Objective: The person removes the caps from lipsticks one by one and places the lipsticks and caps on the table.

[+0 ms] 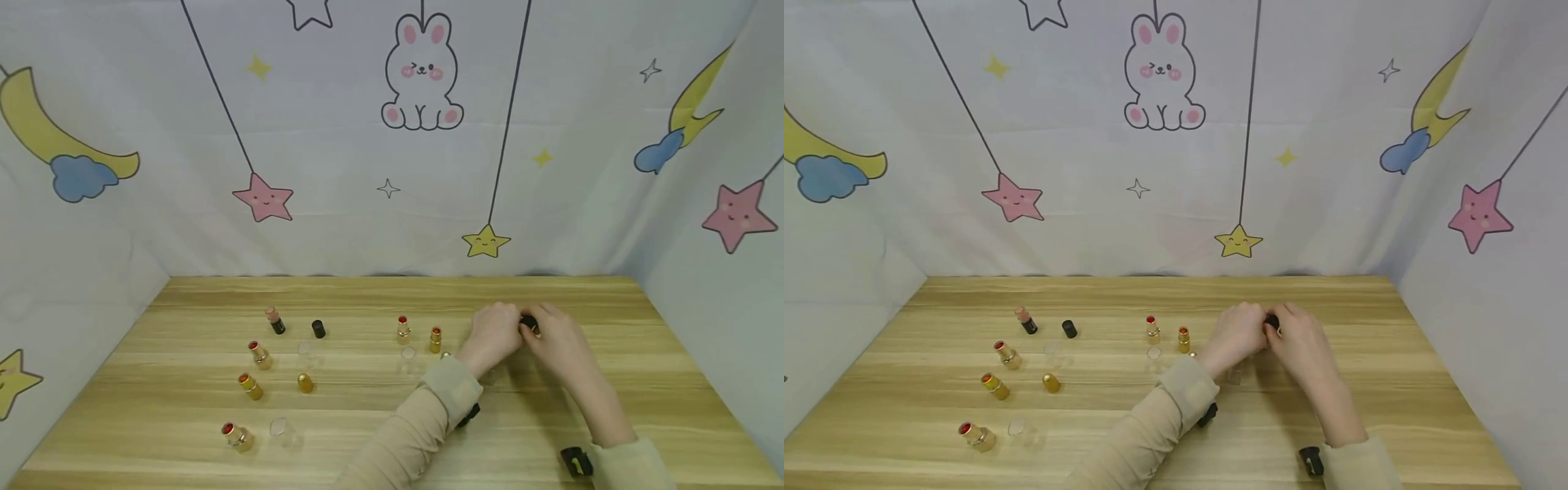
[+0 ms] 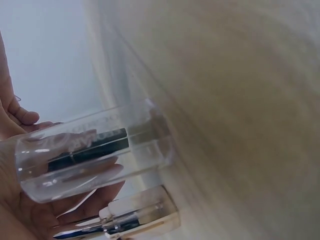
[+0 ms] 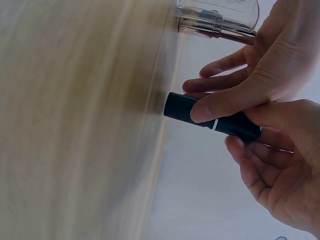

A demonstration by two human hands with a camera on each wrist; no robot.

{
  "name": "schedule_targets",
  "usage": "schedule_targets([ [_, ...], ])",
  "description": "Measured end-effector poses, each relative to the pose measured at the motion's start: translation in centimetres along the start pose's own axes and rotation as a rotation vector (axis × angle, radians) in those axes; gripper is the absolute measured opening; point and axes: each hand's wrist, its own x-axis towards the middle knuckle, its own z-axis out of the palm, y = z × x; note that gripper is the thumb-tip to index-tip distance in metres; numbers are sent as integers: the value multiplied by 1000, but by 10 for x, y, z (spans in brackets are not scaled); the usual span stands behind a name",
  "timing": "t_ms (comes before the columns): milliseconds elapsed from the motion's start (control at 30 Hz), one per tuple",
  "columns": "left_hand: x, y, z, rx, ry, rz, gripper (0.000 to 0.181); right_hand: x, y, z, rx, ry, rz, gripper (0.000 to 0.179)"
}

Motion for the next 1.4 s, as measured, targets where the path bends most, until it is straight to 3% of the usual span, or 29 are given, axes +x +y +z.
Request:
schedule_targets([
  [233, -4, 0, -9, 0, 26, 59, 28, 0, -3, -9, 37, 55, 19, 19],
  [400, -10, 2, -24, -6, 32, 91, 34, -3, -7, -19, 85, 161, 25, 18],
  [633, -22, 3, -47, -38, 51, 118, 18, -10, -12, -33, 169, 263, 94, 21],
  [733, -27, 3, -55, -57, 61, 126, 9, -13, -13, -39, 226, 275, 121, 23],
  [1033, -46, -3, -75, -142, 107, 167, 7, -19, -16, -53, 356, 245, 215, 29],
  [1400, -60, -12, -81, -161, 171, 242, 14, -21, -21, -59, 472, 222, 239, 31],
])
